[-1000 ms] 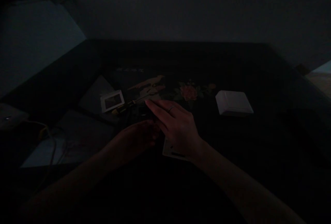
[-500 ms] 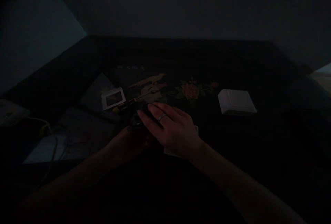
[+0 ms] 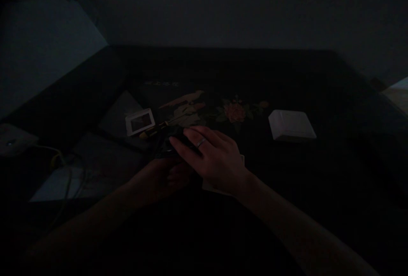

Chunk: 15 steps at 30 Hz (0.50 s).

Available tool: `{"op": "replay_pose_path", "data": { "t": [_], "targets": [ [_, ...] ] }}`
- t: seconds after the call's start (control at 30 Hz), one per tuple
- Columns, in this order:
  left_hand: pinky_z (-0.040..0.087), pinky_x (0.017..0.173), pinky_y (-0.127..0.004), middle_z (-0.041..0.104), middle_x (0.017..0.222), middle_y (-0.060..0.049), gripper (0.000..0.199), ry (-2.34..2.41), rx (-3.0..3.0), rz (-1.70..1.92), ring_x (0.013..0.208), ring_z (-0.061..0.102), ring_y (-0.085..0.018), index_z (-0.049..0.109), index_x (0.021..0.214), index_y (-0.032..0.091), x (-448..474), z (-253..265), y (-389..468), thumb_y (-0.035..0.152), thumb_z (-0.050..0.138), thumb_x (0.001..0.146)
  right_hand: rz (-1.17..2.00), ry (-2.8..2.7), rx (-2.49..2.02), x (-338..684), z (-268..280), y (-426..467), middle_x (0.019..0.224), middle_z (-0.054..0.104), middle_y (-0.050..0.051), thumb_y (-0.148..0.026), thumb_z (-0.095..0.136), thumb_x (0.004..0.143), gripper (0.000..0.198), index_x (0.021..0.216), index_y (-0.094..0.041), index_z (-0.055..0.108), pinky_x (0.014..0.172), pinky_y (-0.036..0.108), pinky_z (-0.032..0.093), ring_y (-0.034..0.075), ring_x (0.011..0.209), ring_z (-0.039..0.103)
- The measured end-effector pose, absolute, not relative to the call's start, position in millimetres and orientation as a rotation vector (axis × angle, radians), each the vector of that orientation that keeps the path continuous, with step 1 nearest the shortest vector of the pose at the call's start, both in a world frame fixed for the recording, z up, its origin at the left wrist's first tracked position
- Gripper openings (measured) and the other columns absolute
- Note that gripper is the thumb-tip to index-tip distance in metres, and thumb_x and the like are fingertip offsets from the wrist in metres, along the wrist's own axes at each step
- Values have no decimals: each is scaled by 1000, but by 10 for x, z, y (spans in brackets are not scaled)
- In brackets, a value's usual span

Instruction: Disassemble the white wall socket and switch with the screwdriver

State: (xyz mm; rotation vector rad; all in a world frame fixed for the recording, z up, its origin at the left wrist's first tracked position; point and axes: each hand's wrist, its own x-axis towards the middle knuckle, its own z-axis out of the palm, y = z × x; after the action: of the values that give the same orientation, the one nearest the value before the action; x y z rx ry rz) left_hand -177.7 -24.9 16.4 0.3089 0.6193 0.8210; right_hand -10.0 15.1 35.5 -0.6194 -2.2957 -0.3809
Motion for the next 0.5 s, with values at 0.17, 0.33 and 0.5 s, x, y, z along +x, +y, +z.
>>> {"op": "replay_pose_path", "data": {
  "t": [0.17, 0.33, 0.5],
  "targets": [
    [29, 44, -13, 28, 56, 8, 29, 635, 359, 865, 46, 23, -5, 47, 61, 16, -1783, 151, -277, 19, 59, 88, -388, -2274, -665, -110, 351, 140, 101, 76, 8, -9, 50, 98, 32, 114, -22, 75, 74, 31, 59, 21, 93, 70],
    [31, 45, -15, 36, 57, 6, 21, 719, 472, 866, 47, 30, -5, 59, 73, 14, -1776, 151, -275, 27, 64, 88, -373, -2193, -723, -92, 382, 159, 92, 73, 6, -11, 55, 96, 30, 116, -24, 74, 69, 31, 56, 18, 80, 67],
    [39, 53, -16, 47, 67, 3, 19, 895, 636, 976, 56, 45, -6, 60, 76, 15, -1965, 158, -79, 28, 70, 86, -246, -2168, -779, -13, 462, 220, 97, 71, 7, -13, 56, 96, 28, 118, -21, 72, 73, 31, 56, 18, 85, 66]
  ]
}}
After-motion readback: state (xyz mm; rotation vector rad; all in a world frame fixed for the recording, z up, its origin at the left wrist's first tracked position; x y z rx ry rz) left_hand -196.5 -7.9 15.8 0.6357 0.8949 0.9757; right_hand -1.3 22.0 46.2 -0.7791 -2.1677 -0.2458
